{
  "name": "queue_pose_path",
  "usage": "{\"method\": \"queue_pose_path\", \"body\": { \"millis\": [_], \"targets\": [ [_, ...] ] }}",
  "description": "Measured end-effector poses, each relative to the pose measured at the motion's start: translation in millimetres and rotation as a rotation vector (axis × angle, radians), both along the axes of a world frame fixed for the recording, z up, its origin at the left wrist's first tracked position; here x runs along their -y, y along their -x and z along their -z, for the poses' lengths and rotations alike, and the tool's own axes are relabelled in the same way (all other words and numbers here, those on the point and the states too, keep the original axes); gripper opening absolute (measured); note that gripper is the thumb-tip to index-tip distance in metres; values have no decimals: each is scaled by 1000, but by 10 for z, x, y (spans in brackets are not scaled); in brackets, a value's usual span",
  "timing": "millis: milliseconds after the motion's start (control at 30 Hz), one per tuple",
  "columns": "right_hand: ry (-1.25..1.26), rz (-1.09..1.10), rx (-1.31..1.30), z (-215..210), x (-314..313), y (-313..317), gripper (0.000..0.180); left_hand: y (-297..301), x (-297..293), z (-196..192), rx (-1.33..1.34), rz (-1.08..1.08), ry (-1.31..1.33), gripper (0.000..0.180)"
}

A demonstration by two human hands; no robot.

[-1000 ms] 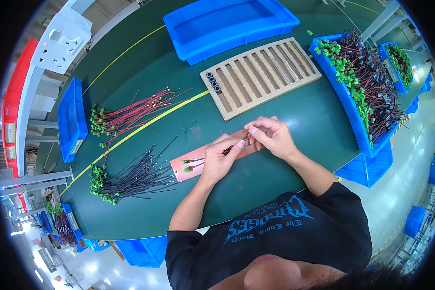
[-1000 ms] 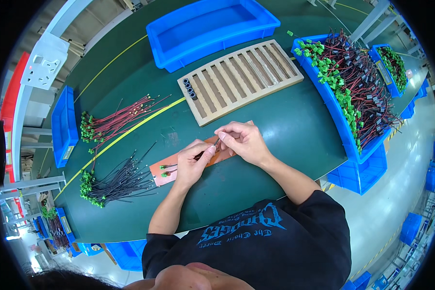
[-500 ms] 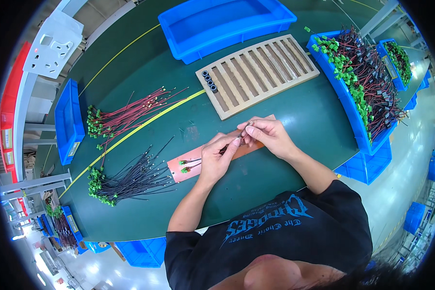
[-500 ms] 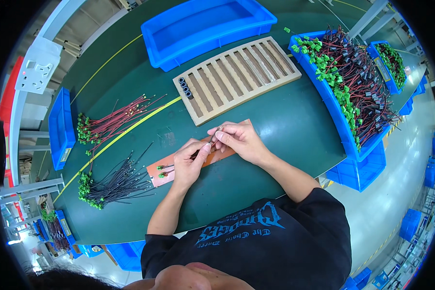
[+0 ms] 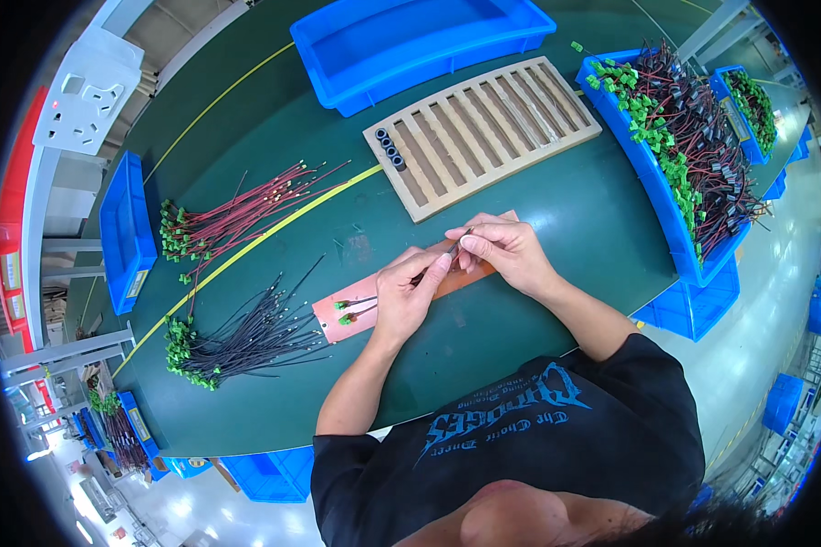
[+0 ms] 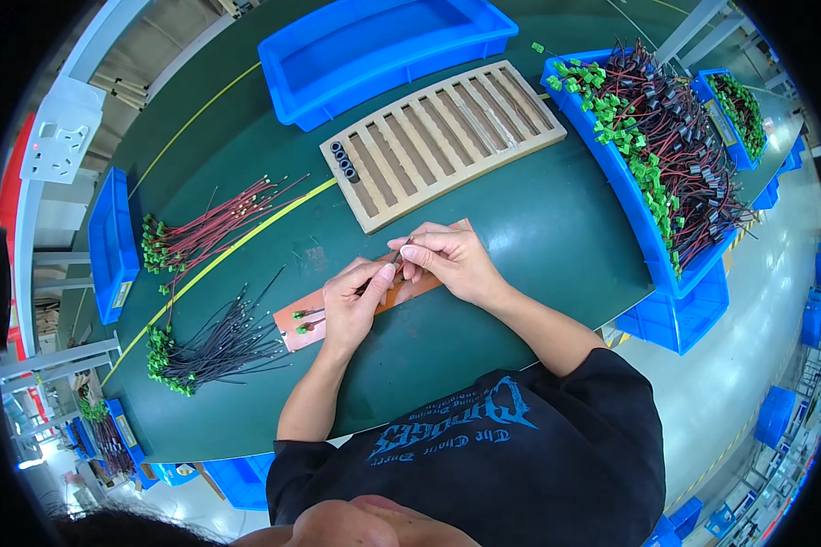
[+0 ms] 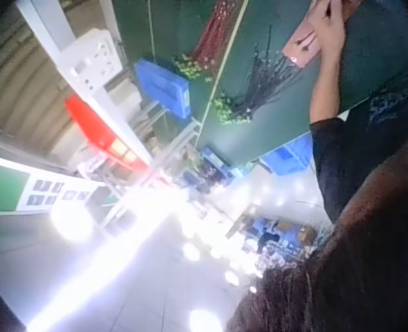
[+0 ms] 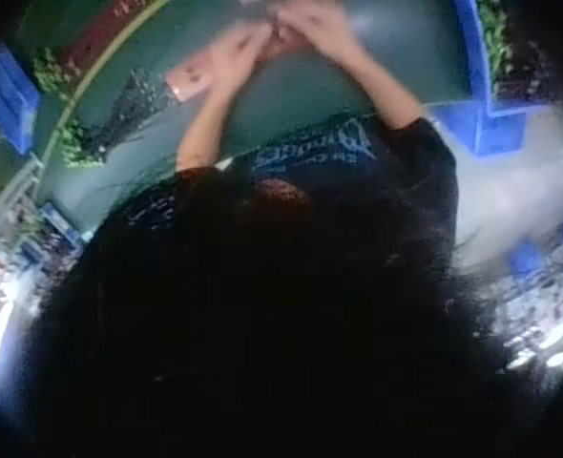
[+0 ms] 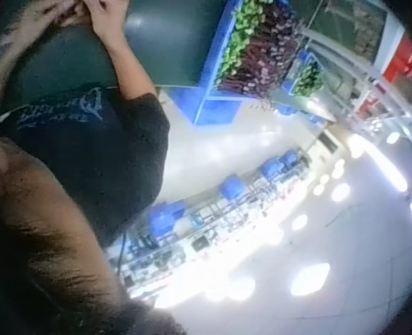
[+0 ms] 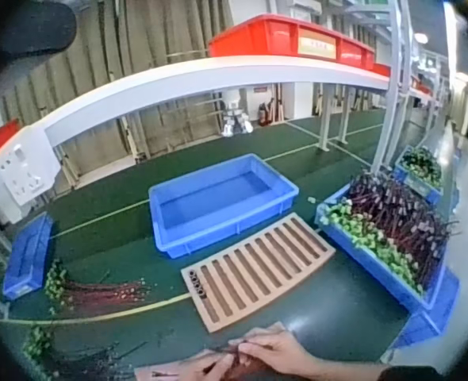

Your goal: The person assembles wire harnesses by hand at a factory workstation. They pick up black and red wires, insert them into a small orange jig, and use a crimping tool to attach green plastic connectors. The finished units are placed into a blue bin.

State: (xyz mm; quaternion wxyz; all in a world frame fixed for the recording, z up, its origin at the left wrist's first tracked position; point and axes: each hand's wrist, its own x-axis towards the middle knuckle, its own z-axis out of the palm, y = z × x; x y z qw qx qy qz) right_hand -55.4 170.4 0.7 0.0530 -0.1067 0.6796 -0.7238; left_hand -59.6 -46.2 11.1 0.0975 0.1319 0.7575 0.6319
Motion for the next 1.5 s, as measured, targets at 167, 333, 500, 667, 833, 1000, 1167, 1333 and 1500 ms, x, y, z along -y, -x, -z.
{"method": "queue_pose_path", "body": {
  "millis": [167,333,500,667,833,1000,1167,1333,1500],
  "targets": [
    [-27,34,-38,10,22,5,19,9,-15,6,20,11,-11,13],
    [86,53,86,-154,37,-36,30,34,-17,72,-105,36,-21,16],
    [531,12,296,-80,-33,-40,37,30,-10,78,-104,68,-39,16],
    [167,19,16,-112,58,-48,26,4,15,99,6,66,-101,16],
    [-48,47,-18,-71,16,-21,24,25,18,84,-70,119,-58,15],
    [-37,63,66,-86,30,-36,35,50,2,51,-103,146,7,17],
    [24,54,96,-116,45,-30,35,50,5,-1,-81,148,15,15],
    [33,47,73,-85,44,-27,30,41,-11,-39,-57,134,-3,16],
    [39,44,96,-74,45,-37,27,44,-1,-33,-37,136,11,16]
  ]
}}
